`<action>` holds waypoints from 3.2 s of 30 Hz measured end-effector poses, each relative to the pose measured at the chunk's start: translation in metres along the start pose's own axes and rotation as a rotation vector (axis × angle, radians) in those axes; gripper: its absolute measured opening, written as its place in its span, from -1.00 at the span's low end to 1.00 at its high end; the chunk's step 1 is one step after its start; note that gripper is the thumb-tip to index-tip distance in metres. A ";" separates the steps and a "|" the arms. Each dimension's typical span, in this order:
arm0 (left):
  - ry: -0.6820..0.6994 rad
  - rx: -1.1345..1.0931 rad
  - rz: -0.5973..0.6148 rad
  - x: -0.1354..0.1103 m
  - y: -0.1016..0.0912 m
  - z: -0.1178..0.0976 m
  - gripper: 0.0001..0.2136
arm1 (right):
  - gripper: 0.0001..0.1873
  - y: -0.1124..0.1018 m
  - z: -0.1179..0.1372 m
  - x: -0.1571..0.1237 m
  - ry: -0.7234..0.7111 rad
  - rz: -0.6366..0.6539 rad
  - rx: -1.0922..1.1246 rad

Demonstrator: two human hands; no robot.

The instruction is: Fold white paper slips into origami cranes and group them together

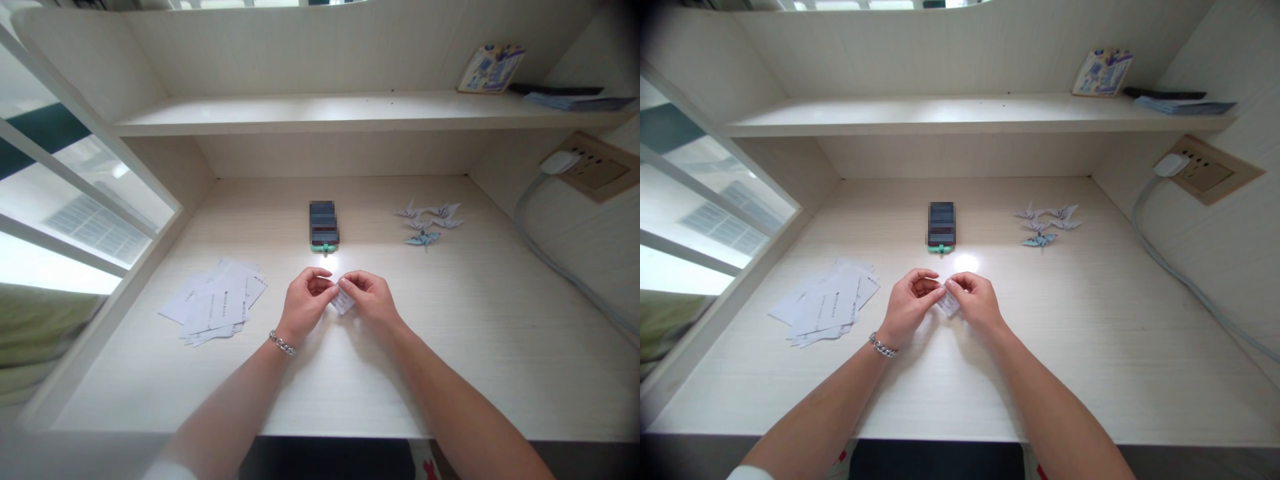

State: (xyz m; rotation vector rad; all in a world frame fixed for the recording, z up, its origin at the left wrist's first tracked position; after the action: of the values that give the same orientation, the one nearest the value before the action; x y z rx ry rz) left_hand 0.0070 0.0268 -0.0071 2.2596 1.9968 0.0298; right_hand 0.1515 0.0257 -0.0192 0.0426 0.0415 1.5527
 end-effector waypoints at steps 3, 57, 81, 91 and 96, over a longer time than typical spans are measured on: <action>0.017 0.013 -0.016 0.000 0.001 0.000 -0.68 | -0.75 0.002 0.000 -0.001 0.017 -0.023 0.084; -0.142 -0.028 0.186 -0.002 0.013 0.008 -0.67 | -0.76 -0.003 -0.001 0.003 0.013 -0.298 0.187; -0.249 -0.126 0.180 0.002 0.008 0.011 -0.73 | -0.75 -0.002 -0.001 0.002 0.020 -0.242 0.211; -0.325 -0.184 0.048 0.004 0.004 0.009 -0.71 | -0.63 0.003 0.000 0.000 0.187 -0.003 0.183; -0.361 -0.206 0.143 0.001 0.007 0.008 -0.74 | -0.59 0.002 -0.003 0.001 0.187 -0.045 0.150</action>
State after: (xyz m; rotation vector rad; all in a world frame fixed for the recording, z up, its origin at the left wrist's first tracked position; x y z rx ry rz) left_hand 0.0144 0.0262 -0.0146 2.0957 1.5734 -0.1422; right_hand 0.1497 0.0263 -0.0218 0.0145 0.3044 1.5024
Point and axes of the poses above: each hand's wrist, its own x-axis towards the middle knuckle, its own y-axis out of the palm, z = x × y, the point moved 2 cm from there along x, towards the middle knuckle, and after that the axes turned 2 degrees about -y, right-handed, at the moved point
